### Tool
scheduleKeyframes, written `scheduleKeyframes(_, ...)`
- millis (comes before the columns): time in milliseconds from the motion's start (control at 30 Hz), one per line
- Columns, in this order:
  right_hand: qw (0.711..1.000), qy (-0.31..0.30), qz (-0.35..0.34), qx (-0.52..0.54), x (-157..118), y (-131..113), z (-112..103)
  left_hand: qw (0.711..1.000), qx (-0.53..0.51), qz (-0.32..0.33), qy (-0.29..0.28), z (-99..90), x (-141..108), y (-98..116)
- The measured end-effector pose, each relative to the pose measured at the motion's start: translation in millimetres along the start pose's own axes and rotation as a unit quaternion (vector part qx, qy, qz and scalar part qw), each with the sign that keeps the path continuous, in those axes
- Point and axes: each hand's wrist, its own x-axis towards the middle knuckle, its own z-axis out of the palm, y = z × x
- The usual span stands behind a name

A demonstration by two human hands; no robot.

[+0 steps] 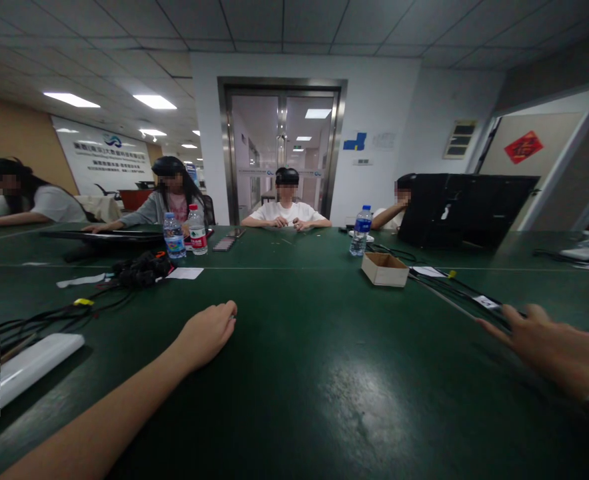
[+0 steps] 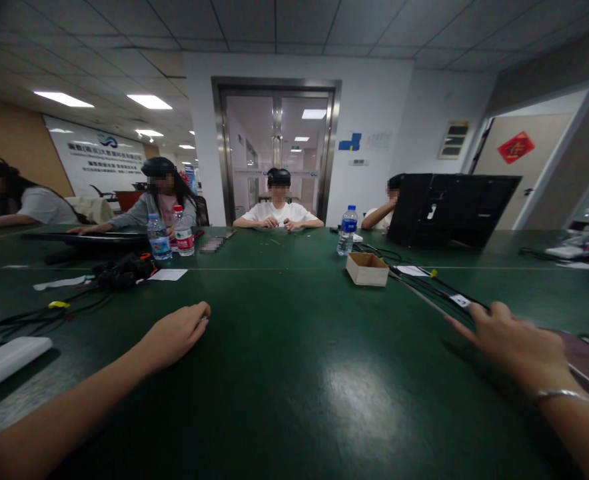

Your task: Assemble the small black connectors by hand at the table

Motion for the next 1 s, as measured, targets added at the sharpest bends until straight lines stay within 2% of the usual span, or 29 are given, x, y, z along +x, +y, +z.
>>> scheduleKeyframes(67, 0.998, -0.046, -0.030, -0.022, 9.3, -43.2, -18.5, 0.998, -0.060, -0.006, 0.016, 3.7, 18.8, 7.6)
scheduleKeyframes(100, 0.998, -0.041, -0.038, 0.002, 12.3, -71.5, -26.9, 0.995, -0.097, -0.014, 0.029, 7.7, 30.3, 12.4)
scheduleKeyframes(200, 0.984, -0.058, -0.050, 0.160, 9.7, -172.8, -39.8, 0.964, -0.244, -0.057, 0.090, 30.7, 67.6, 33.3)
scheduleKeyframes(233, 0.965, -0.083, -0.073, 0.237, 5.2, -207.3, -38.6, 0.945, -0.299, -0.081, 0.106, 41.2, 78.6, 41.9)
scheduleKeyframes(333, 0.867, -0.239, -0.096, 0.427, -11.6, -294.1, -23.0, 0.897, -0.401, -0.126, 0.134, 72.7, 101.1, 67.4)
scheduleKeyframes(400, 0.833, -0.239, -0.105, 0.487, -19.1, -329.0, -10.1, 0.892, -0.403, -0.117, 0.167, 87.5, 107.3, 79.4)
scheduleKeyframes(500, 0.827, -0.215, -0.104, 0.508, -19.8, -346.2, 2.5, 0.886, -0.410, -0.115, 0.185, 96.7, 109.2, 84.3)
scheduleKeyframes(633, 0.827, -0.197, -0.120, 0.513, -13.6, -335.3, 8.2, 0.841, -0.496, -0.135, 0.170, 94.5, 108.4, 69.3)
scheduleKeyframes(733, 0.846, -0.144, -0.147, 0.493, -12.6, -327.0, 10.5, 0.833, -0.506, -0.125, 0.185, 89.0, 105.8, 53.5)
scheduleKeyframes(833, 0.854, -0.123, -0.161, 0.478, -14.2, -324.4, 12.2, 0.821, -0.541, -0.100, 0.148, 83.6, 101.2, 43.8)
scheduleKeyframes(900, 0.849, -0.134, -0.172, 0.481, -15.5, -324.2, 12.9, 0.827, -0.547, -0.073, 0.107, 81.2, 98.1, 42.1)
scheduleKeyframes(1000, 0.838, -0.135, -0.185, 0.495, -17.2, -324.5, 14.4, 0.853, -0.515, -0.041, 0.075, 80.5, 94.8, 45.0)
